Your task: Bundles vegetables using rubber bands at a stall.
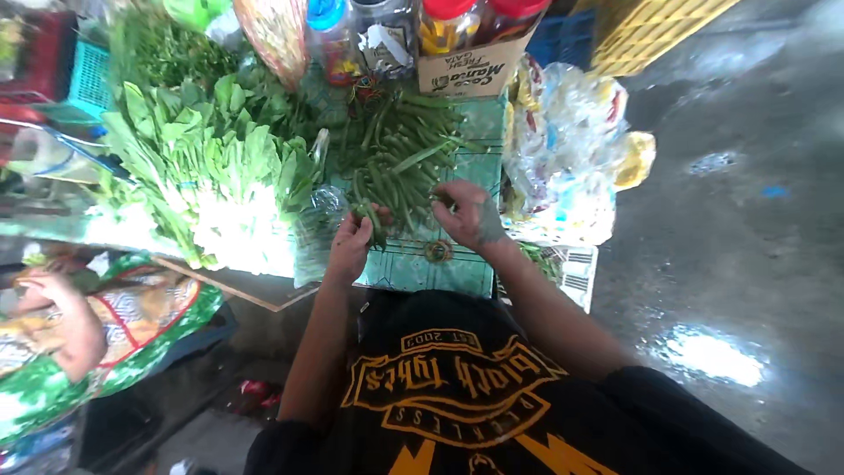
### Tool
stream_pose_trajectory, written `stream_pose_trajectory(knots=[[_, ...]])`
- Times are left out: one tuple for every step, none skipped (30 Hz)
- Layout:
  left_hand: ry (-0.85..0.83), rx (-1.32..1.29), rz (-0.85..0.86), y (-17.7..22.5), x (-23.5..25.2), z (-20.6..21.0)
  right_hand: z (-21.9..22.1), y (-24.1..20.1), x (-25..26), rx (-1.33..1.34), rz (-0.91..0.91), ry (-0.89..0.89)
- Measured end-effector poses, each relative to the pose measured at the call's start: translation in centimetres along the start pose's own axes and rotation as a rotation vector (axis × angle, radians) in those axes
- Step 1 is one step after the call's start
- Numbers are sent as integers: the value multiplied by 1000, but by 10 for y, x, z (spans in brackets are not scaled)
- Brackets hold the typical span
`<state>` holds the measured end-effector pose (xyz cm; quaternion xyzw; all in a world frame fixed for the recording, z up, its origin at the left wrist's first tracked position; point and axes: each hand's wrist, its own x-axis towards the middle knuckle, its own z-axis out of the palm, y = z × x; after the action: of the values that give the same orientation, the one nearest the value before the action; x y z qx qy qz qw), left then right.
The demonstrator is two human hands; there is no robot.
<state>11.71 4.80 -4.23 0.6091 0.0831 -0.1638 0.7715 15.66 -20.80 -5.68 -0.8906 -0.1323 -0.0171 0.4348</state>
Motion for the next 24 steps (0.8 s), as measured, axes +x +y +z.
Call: stream_pose_trajectory(knots=[[-29, 61, -11, 1, 1, 3, -11, -4, 3, 66, -74, -22], [-67, 115, -17, 2, 1, 8, -18, -8, 5, 121, -139, -57], [-108, 175, -16, 3, 2, 14, -23, -13, 8, 167, -187, -96], [-142, 226, -15, 2, 3, 21, -26, -19, 10, 199, -213, -143], [-174, 248, -26, 1, 5, 28, -26, -23, 12, 214, -230, -175], [-209, 237, -45, -1, 8, 35, -25, -25, 13, 221, -235, -183], [-234, 205, -67, -2, 10, 42, -23, -25, 12, 225, -227, -170], [-247, 170, -89, -3, 12, 47, -24, -24, 12, 235, -200, -156], [-251, 153, -106, -2, 14, 51, -24, -24, 11, 256, -158, -141], [-256, 151, -117, -2, 15, 51, -23, -23, 10, 289, -120, -123], [-268, 147, -130, -1, 14, 50, -22, -23, 7, 326, -78, -119], [-287, 135, -145, -2, 12, 47, -19, -21, 4, 354, -50, -115], [-305, 120, -158, -3, 11, 45, -17, -19, 2, 375, -35, -115], [-319, 99, -169, -3, 10, 44, -15, -17, 1, 385, -19, -123], [-323, 84, -180, -4, 9, 44, -14, -16, 1, 392, -1, -141], [-318, 86, -196, -5, 6, 45, -14, -17, 0, 398, 18, -168], [-311, 93, -203, -7, 4, 46, -13, -16, 0, 415, 28, -181], [-310, 96, -195, -10, 4, 46, -10, -14, -1, 448, 34, -184], [-312, 96, -181, -13, 3, 44, -8, -10, -2, 489, 49, -183], [-310, 104, -167, -14, 3, 42, -4, -5, -5, 523, 80, -174], [-296, 111, -155, -15, 2, 41, -1, 3, -10, 500, 122, -163], [-274, 112, -150, -14, 1, 38, 4, 14, -17, 413, 159, -151], [-253, 109, -148, -13, 0, 34, 13, 29, -26, 276, 174, -153], [-227, 107, -148, -11, 0, 30, 22, 44, -36, 144, 188, -189]])
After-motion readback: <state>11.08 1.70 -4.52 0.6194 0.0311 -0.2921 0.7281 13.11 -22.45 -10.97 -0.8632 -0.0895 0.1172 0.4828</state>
